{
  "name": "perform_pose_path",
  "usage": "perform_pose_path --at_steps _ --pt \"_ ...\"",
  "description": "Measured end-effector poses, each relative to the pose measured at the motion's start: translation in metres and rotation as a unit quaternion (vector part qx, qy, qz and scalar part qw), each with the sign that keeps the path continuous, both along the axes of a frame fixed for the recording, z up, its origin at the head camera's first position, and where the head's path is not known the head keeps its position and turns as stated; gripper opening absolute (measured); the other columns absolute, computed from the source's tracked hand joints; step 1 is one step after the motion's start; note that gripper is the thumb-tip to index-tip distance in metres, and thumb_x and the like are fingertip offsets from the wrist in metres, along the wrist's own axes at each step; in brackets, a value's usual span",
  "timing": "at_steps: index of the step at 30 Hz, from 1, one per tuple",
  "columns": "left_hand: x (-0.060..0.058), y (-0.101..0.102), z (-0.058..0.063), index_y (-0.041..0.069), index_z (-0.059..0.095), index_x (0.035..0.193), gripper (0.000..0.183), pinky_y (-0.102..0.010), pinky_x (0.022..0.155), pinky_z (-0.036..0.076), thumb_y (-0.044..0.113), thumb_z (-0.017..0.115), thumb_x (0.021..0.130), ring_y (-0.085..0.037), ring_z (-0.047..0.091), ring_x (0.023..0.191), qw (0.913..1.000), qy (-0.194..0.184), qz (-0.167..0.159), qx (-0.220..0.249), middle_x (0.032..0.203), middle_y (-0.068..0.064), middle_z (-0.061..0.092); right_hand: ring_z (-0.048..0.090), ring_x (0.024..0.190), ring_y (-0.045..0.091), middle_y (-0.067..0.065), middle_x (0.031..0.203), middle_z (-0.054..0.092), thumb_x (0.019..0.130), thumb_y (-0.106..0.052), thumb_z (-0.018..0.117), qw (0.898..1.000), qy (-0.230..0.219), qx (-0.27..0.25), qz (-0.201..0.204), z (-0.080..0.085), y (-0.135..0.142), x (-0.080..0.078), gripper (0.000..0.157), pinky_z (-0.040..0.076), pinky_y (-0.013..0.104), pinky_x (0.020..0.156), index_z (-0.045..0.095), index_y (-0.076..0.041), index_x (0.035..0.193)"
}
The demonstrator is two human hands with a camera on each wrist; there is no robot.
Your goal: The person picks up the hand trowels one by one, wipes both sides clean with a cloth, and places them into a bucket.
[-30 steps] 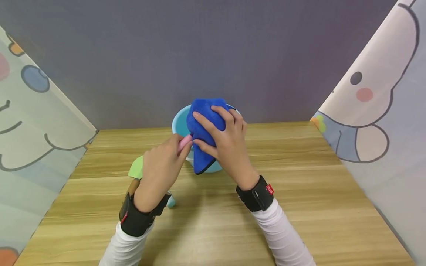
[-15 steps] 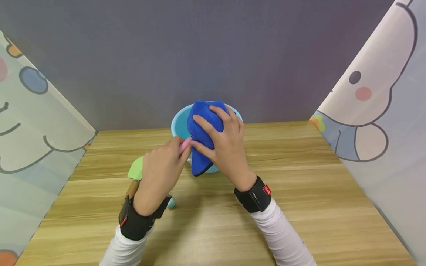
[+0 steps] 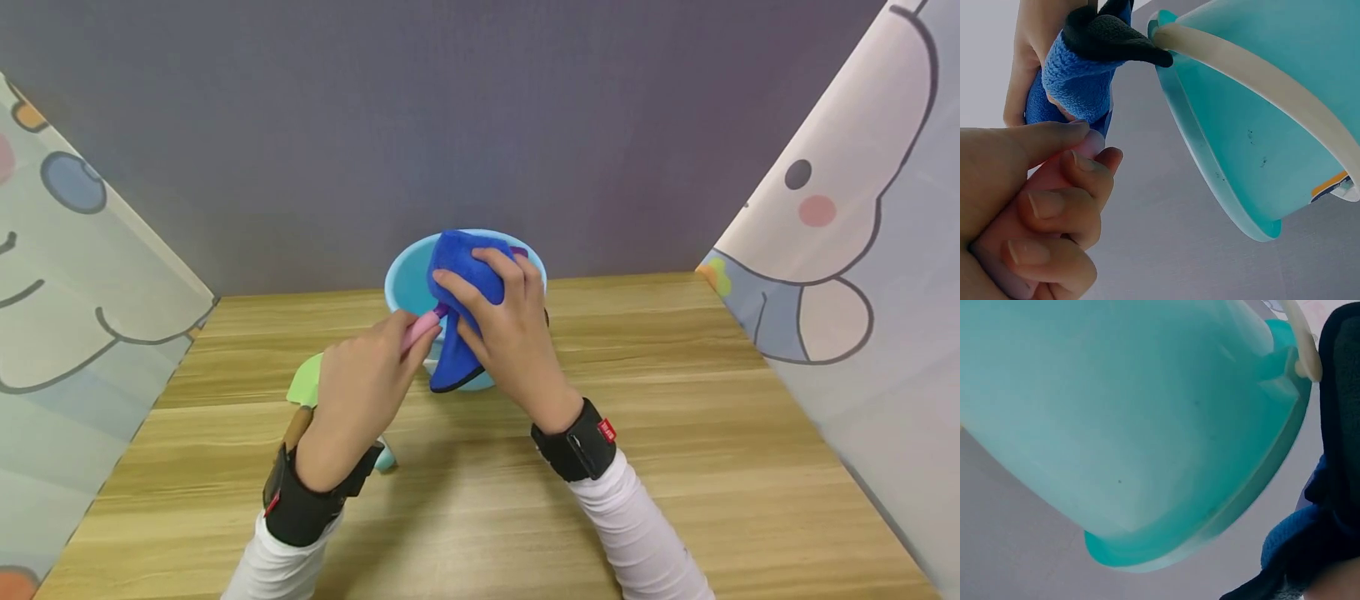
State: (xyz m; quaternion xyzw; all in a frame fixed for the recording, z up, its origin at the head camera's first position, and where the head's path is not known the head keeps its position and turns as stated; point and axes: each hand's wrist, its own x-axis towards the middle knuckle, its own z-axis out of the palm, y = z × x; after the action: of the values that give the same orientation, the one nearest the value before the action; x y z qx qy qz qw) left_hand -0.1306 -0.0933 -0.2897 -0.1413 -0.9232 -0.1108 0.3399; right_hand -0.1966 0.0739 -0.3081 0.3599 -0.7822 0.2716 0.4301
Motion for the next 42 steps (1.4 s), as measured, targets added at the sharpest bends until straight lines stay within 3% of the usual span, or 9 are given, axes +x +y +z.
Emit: perform_pose_path --at_steps 15,30,42 --pt "-0.0017 0.002 -0.0022 0.005 0.063 0.075 0.035 -0.035 0.03 0.036 0.034 0.06 0.094 -0.021 0.053 0.037 0.9998 0.013 -0.012 -0.002 0.047 -0.004 0.052 0.028 0.117 0.048 0.026 0.13 0.032 0.084 -0.003 0.064 1.0 0.019 0.023 -0.003 0.0005 0.0023 -0.0011 0.044 0.033 0.065 0.096 0.053 -0.019 0.124" --pt "-0.003 -0.0002 -0.0004 0.005 0.063 0.077 0.033 -0.034 0.03 0.035 0.033 0.061 0.094 -0.019 0.05 0.036 0.9997 0.017 -0.015 0.002 0.048 -0.004 0.053 0.031 0.118 0.048 0.023 0.131 0.036 0.082 -0.017 0.065 0.999 0.038 0.007 -0.02 -0.0011 0.0031 -0.0079 0.044 0.031 0.067 0.09 0.056 -0.022 0.124" --pt "0.0008 -0.0006 0.0017 0.005 0.062 0.075 0.034 -0.031 0.03 0.029 0.033 0.059 0.095 -0.017 0.045 0.036 0.9999 0.001 -0.016 0.003 0.048 -0.003 0.05 0.033 0.118 0.047 0.025 0.131 0.036 0.081 -0.016 0.065 0.999 0.033 0.012 -0.016 -0.0006 0.0051 -0.0061 0.045 0.033 0.065 0.095 0.055 -0.021 0.125"
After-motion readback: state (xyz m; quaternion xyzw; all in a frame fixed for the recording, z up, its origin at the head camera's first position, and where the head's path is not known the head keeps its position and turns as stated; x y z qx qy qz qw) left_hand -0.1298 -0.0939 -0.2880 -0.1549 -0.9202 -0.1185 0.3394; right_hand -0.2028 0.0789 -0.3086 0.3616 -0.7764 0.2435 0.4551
